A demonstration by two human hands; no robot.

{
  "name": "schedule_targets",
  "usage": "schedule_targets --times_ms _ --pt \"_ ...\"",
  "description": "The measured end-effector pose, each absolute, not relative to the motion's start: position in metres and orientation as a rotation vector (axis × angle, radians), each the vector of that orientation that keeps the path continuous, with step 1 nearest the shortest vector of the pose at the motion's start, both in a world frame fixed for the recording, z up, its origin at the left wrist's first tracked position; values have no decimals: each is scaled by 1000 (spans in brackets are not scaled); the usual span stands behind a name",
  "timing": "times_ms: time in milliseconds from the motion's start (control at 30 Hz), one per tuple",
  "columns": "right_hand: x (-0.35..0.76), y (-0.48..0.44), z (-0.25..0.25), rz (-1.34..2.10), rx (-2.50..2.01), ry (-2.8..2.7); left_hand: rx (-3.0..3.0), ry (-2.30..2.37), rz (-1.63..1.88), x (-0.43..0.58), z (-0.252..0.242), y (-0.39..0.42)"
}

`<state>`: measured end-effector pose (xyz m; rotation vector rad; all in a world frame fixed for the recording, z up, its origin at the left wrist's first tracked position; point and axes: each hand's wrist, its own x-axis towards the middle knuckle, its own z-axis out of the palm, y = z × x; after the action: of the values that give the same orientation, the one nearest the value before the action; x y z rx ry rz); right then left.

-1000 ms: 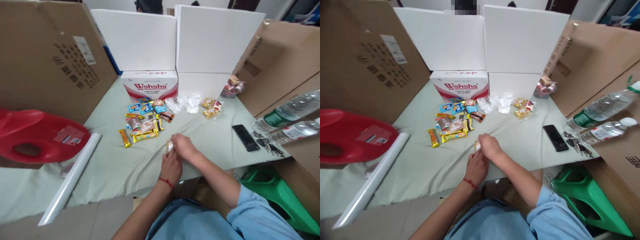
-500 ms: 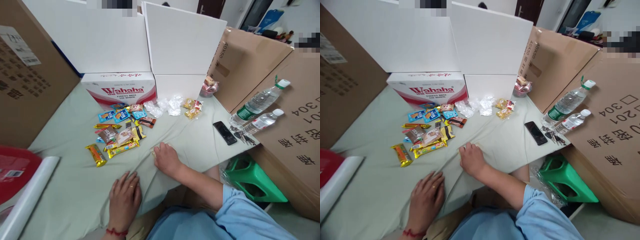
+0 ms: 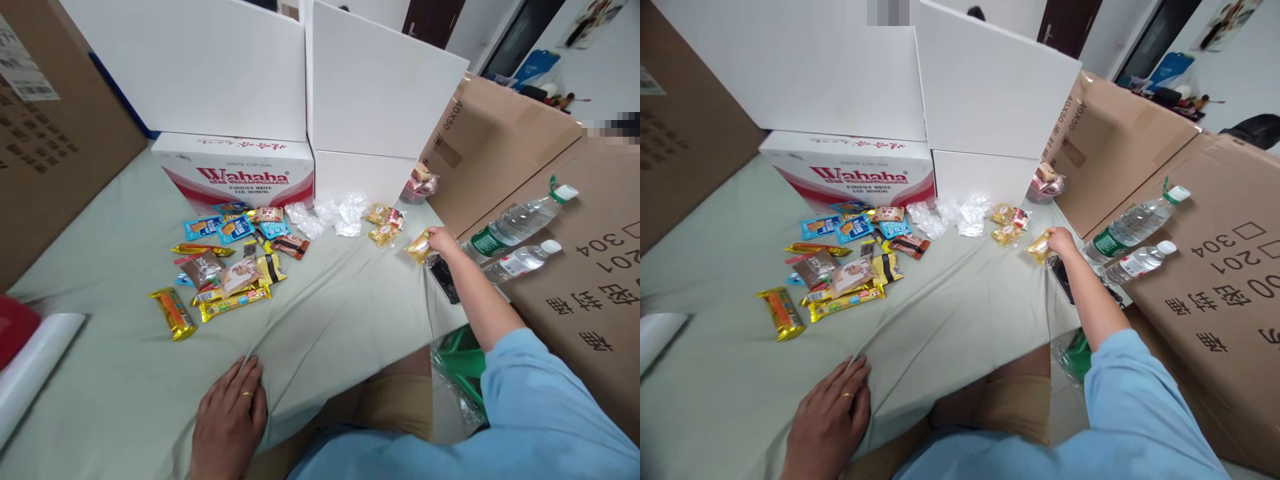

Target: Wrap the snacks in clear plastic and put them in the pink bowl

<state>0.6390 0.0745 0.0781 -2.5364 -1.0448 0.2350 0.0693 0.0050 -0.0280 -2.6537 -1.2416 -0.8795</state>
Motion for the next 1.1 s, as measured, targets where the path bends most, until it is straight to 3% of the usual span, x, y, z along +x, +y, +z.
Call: schedule_targets --times_ms 300,533,767,1100 --pt "629 128 30 70 -2596 -1033 -2610 -1213 -830 70 -27 5" --pt "614 130 61 -279 -2413 -1073 -2589 -1193 -880 70 -29 4" --pt "502 195 62 43 -2035 -1817 -2601 -1201 -894 70 -30 3" --pt "399 257 30 208 -2061 -1779 -2622 -1326 -973 73 -27 -4"
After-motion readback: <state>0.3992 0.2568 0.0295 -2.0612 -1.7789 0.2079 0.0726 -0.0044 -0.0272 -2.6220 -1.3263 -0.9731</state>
